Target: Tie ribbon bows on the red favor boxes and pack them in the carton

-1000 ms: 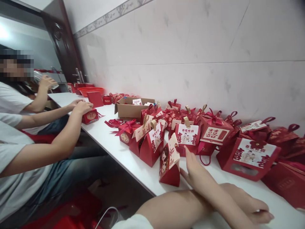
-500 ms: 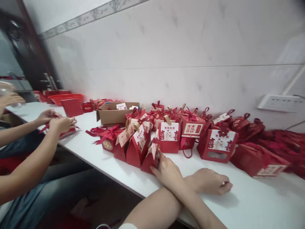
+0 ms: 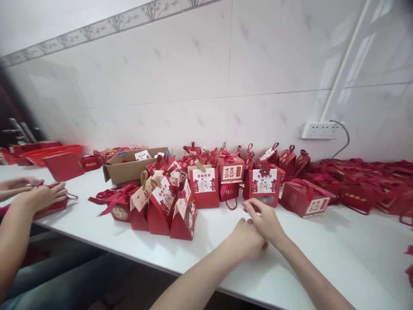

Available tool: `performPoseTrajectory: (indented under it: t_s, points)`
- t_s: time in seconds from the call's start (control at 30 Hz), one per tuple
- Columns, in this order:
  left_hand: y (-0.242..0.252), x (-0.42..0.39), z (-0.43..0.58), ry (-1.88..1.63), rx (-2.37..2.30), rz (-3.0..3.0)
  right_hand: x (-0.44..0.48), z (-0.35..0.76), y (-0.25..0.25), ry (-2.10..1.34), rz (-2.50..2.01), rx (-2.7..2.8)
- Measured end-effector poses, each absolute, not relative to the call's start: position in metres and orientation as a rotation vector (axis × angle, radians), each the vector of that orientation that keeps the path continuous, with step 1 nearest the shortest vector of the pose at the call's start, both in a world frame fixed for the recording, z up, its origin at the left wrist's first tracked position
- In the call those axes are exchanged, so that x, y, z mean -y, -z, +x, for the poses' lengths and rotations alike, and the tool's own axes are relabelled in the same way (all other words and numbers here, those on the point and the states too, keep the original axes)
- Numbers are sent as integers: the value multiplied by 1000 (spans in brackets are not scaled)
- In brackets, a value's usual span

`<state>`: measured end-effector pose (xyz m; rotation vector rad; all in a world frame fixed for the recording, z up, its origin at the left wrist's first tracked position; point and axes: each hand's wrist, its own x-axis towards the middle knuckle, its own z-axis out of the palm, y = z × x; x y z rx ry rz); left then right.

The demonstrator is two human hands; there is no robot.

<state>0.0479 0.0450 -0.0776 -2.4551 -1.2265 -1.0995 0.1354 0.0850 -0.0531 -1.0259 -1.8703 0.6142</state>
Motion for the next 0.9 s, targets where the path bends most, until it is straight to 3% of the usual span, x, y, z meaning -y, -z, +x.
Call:
performPoseTrajectory:
  t_s: [0.07,0.17,0.27,0.4,0.5,0.6,0.73,0.83,0.9]
  points:
    - [70,-20,19,1079,1017,-2365,-99,149,64,-498,-1118,1819]
    - [51,12,-50,1416,849,-1691,-103,149,77,-393,-1132,1898]
    - [27,23,-116,1511,1251,-1054,-91,134,79,-408,-986,2062]
    - [1,20,-159,1070,2099,-1091,-77,125,76,-474,-927,2224]
    - [-16,21,-162,755,2322,-1162,-75,130,76,-505,-948,2268]
    - [-43,27,-151,922,2110,-1055,-74,134,78,-502,-954,2253]
    - [-84,36,-111,1430,1374,-956,-74,132,71,-484,-923,2114]
    - [-99,26,-67,1578,972,-1110,-80,136,50,-498,-897,1794]
    - [-93,4,-38,1592,973,-1359,-88,144,31,-505,-894,1518]
